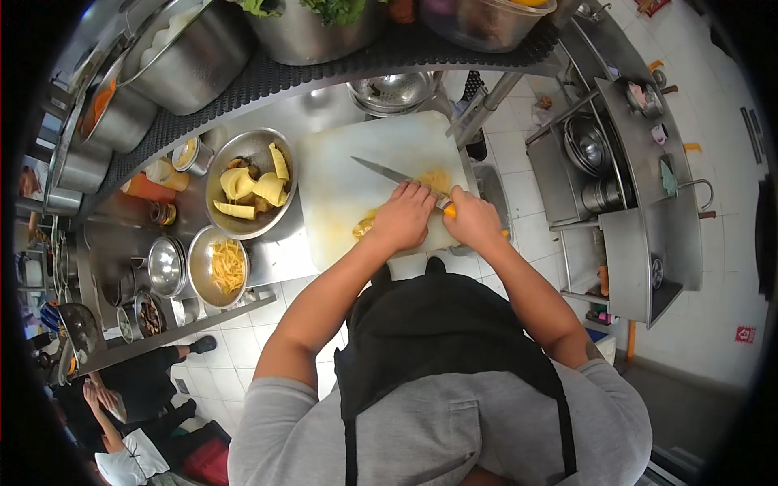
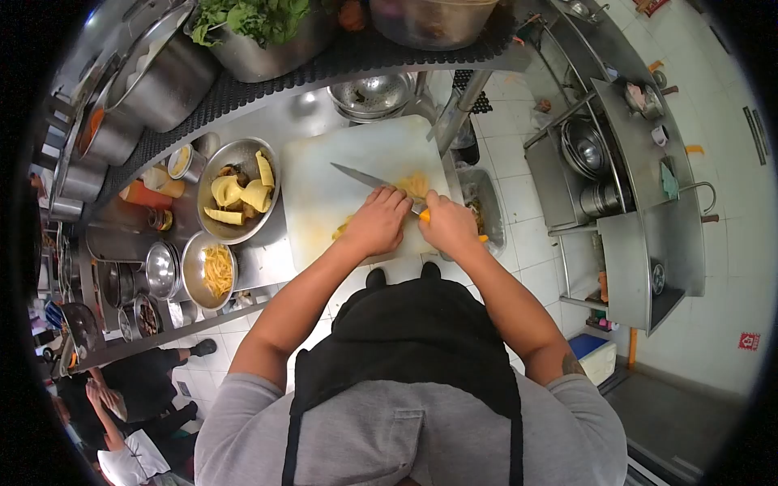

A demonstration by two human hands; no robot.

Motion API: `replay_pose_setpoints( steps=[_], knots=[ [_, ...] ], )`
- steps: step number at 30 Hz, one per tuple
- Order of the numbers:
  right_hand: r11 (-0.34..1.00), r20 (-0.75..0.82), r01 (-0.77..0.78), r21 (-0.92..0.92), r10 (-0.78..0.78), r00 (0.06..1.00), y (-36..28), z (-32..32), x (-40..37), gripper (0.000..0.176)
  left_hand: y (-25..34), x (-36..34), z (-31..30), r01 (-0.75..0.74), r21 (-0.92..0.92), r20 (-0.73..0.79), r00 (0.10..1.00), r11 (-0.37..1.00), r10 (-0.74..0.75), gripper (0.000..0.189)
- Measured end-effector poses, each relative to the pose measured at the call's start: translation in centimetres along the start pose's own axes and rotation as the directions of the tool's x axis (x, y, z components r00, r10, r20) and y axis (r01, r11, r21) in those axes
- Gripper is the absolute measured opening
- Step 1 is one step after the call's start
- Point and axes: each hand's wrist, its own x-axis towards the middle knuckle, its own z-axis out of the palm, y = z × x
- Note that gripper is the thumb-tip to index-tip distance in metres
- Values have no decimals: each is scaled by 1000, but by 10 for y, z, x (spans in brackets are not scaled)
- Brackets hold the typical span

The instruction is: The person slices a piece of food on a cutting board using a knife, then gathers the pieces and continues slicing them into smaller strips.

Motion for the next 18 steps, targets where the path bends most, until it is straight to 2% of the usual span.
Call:
replay_pose_setpoints(
  steps=[5, 7, 10, 13, 16, 18],
  knots=[
    [998, -20, 54, -11, -55, 998, 1, 2, -4, 34, -16, 28, 17, -35, -18, 132, 991, 999, 38, 65],
    [997, -17, 73, -16, -74, 997, -1, 0, -5, 34, -17, 37, 4, -37, 1, 180, 983, 999, 36, 68],
    [992, -51, 124, -2, -124, 991, 5, -2, -2, 34, 1, 44, -44, 36, -36, 409, 912, 999, -18, 73],
    [991, -40, 135, -16, -135, 990, -1, -7, -1, 34, -1, 41, -23, -59, 23, 371, 928, 998, 46, 74],
    [992, -8, 123, -6, -123, 992, -5, -17, -3, 30, -10, 30, -26, -53, 136, 92, 995, 989, 41, 70],
    [1000, 12, 8, 11, -8, 1000, -4, -25, -5, 29, -18, 16, -53, 14, -121, -140, 990, 993, -31, 61]
  ],
)
